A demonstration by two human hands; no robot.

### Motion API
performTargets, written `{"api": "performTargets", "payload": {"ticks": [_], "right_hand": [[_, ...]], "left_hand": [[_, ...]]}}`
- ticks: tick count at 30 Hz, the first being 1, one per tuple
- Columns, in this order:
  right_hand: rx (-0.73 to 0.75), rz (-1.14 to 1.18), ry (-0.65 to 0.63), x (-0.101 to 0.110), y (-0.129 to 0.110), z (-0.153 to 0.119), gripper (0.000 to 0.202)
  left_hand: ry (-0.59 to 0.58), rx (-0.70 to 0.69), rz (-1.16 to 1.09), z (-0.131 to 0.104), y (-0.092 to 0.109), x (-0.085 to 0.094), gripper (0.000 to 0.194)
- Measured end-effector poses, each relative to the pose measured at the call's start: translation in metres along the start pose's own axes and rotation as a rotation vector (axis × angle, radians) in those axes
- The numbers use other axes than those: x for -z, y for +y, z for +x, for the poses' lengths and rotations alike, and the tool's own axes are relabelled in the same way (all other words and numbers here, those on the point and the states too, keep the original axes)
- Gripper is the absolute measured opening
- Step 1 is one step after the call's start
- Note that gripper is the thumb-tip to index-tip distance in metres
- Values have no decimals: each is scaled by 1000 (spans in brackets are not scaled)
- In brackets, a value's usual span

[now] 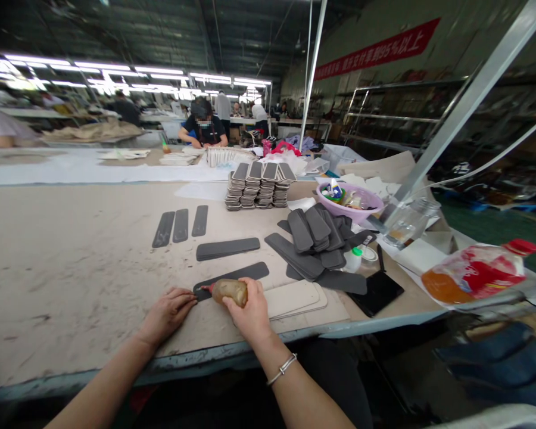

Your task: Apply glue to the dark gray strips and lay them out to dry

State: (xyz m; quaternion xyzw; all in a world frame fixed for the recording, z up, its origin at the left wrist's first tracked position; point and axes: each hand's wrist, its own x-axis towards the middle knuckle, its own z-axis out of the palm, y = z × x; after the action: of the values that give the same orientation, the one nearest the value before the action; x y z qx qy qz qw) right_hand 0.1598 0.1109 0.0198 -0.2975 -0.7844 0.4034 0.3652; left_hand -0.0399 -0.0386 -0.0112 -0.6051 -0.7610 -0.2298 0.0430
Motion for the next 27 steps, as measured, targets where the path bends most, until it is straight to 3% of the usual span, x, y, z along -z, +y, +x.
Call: {"api": "performTargets", "payload": {"ticks": [21,27], "right_hand": [[-130,-306,308,81,32,28,43],[-149,-353,347,90,29,30,45]], "left_hand": [[36,-90,77,-1,-4,-2,23],[30,-52,73,-1,-2,-2,24]]}}
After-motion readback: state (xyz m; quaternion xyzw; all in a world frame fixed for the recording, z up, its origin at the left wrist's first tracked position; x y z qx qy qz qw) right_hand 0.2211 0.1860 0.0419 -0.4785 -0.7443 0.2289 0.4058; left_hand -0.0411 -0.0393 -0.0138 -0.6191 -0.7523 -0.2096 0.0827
